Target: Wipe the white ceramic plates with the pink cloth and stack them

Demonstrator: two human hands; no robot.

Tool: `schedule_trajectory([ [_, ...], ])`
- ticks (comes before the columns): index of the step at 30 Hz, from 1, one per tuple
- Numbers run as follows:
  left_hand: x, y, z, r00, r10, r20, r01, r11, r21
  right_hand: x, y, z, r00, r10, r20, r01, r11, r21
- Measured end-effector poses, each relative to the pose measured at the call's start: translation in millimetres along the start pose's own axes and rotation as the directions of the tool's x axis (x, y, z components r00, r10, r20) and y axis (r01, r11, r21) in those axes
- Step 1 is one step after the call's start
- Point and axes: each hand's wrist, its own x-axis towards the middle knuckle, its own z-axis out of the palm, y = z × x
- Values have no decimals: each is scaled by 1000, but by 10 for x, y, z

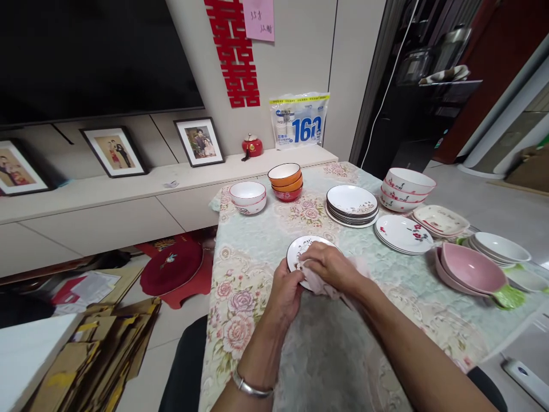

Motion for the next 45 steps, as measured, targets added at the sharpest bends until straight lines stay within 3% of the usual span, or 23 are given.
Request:
schedule_trajectory([
  [3,-47,-30,12,998,-44,54,42,998,37,-34,163,-101,944,283,-168,-311,934,-176],
  [5,-69,-48,21,994,-72,80,68,996,56,-46,156,-102,897,380,-226,-430,867,-251],
  [7,-80,-58,23,992,-80,98,74,996,58,-46,44,-43,920,339,-194,-379,897,-229],
  [10,-84,-58,9,986,-65,150,60,997,42,-34,-157,54,991,116,-73,-115,993,14],
  [13,-84,-58,-9,979,-55,196,47,998,49,-39,-151,34,1000,13,-12,-11,989,150],
  [15,-86,-62,-12,979,-62,192,51,997,61,-58,-20,-44,998,52,-27,-50,997,63],
  [18,-93,-70,-2,982,-84,169,73,995,69,-89,171,-154,958,234,-165,-263,947,-184],
  [21,-97,-74,10,981,-82,174,70,995,69,-88,141,-158,912,347,-219,-399,874,-277],
  [23,-95,-74,10,978,-76,192,62,995,78,-73,4,-111,939,307,-156,-335,918,-213],
  [25,-94,-70,5,974,-64,218,46,995,86,-60,-145,-66,983,174,-63,-177,984,-38],
  [28,-99,-56,0,967,-58,246,35,995,97,-63,-229,-61,1000,23,21,-26,984,177],
  [30,-109,-43,2,972,-68,225,47,994,97,-75,-163,-100,999,43,23,-46,988,146],
  [32,-118,-31,11,971,-85,225,67,994,85,-86,-53,-146,986,161,-32,-162,986,-25],
  [34,-124,-25,22,966,-101,239,85,994,75,-87,26,-173,947,297,-124,-317,924,-213],
  [36,-123,-25,30,964,-102,246,86,994,72,-79,21,-161,914,365,-179,-404,865,-298],
  [38,-117,-29,33,965,-90,248,73,995,75,-67,-66,-114,930,334,-156,-364,897,-252],
  [42,-108,-26,29,963,-72,261,51,995,87,-65,-252,-32,997,78,-24,-76,996,48],
  [45,-117,-14,33,968,-83,236,64,994,87,-86,-196,-74,998,56,28,-59,992,108],
])
